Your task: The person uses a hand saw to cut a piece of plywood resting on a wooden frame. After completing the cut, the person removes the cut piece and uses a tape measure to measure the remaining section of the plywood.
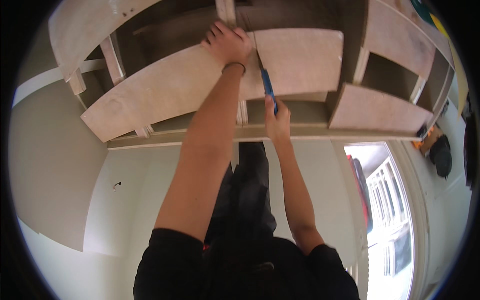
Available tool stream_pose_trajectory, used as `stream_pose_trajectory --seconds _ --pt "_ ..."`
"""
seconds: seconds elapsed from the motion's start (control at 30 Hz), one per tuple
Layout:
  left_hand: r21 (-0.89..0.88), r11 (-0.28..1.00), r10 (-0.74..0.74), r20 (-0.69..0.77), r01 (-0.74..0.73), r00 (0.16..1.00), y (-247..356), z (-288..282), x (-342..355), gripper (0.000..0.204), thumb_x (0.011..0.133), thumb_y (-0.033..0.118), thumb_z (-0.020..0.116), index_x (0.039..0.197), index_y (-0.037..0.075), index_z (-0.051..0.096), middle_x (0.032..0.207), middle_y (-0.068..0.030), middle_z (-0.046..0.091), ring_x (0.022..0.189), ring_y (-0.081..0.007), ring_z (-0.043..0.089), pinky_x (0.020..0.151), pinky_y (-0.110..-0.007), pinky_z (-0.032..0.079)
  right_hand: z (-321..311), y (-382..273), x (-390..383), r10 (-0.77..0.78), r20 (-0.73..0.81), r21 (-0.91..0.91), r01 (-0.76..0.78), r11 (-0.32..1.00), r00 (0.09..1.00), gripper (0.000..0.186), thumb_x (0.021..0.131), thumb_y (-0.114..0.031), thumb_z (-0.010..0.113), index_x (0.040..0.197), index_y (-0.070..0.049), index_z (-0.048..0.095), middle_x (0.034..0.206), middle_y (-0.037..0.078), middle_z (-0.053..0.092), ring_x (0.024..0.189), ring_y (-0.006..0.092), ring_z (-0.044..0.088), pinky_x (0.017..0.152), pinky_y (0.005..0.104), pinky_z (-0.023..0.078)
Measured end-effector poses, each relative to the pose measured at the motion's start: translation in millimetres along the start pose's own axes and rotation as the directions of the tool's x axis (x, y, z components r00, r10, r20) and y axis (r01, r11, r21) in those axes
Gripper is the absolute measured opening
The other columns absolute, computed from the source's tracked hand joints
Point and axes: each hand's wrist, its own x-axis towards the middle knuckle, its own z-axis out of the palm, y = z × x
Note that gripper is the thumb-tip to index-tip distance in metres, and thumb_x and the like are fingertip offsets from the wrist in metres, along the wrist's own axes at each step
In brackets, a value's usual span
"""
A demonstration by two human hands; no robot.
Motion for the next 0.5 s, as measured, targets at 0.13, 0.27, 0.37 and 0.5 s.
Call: stream_pose_trajectory --seconds 0.13,0.27,0.37,0.5 --pt "-0.025 0.995 0.090 -0.085 -0.092 0.992 -7 -2 1 0.025 0.076 0.023 0.052 0.091 0.003 0.050 0.085 -0.0141 0.060 0.077 -0.0329 0.060 0.073 -0.047 0.040 -42 41 -156 0.078 0.023 -0.012 -0.078 0.997 0.997 0.045 0.096 -0.042 0.055 0.092 0.004 0.058 0.065 0.020 0.058 0.061 0.0399 0.058 0.061 0.0436 0.047" --pt "-0.114 0.991 0.076 -0.002 -0.076 0.997 -13 -2 6 0.023 0.075 0.021 0.053 0.089 0.004 0.049 0.079 -0.0130 0.059 0.070 -0.0328 0.060 0.067 -0.046 0.040 -74 34 -204 0.007 0.029 0.038 -0.008 0.999 1.000 0.045 0.098 -0.042 0.051 0.081 -0.001 0.052 0.055 0.003 0.044 0.049 0.0137 0.043 0.046 0.0309 0.033" --pt "-0.130 0.990 0.054 0.002 -0.053 0.999 -11 1 6 0.022 0.074 0.020 0.054 0.088 0.004 0.049 0.076 -0.0126 0.058 0.067 -0.0338 0.060 0.066 -0.047 0.040 -51 3 -120 -0.151 -0.048 0.145 0.156 0.977 0.987 0.048 0.101 -0.045 0.048 0.075 -0.005 0.051 0.055 -0.003 0.041 0.050 0.0055 0.038 0.044 0.0272 0.028" --pt "-0.129 0.989 0.067 -0.029 -0.070 0.997 -8 1 6 0.023 0.074 0.021 0.054 0.089 0.004 0.049 0.076 -0.0134 0.059 0.065 -0.0354 0.060 0.068 -0.048 0.041 17 -18 29 -0.223 -0.129 0.075 0.233 0.969 0.966 0.047 0.098 -0.040 0.055 0.089 0.006 0.060 0.063 0.022 0.055 0.055 0.0355 0.053 0.059 0.0409 0.046"
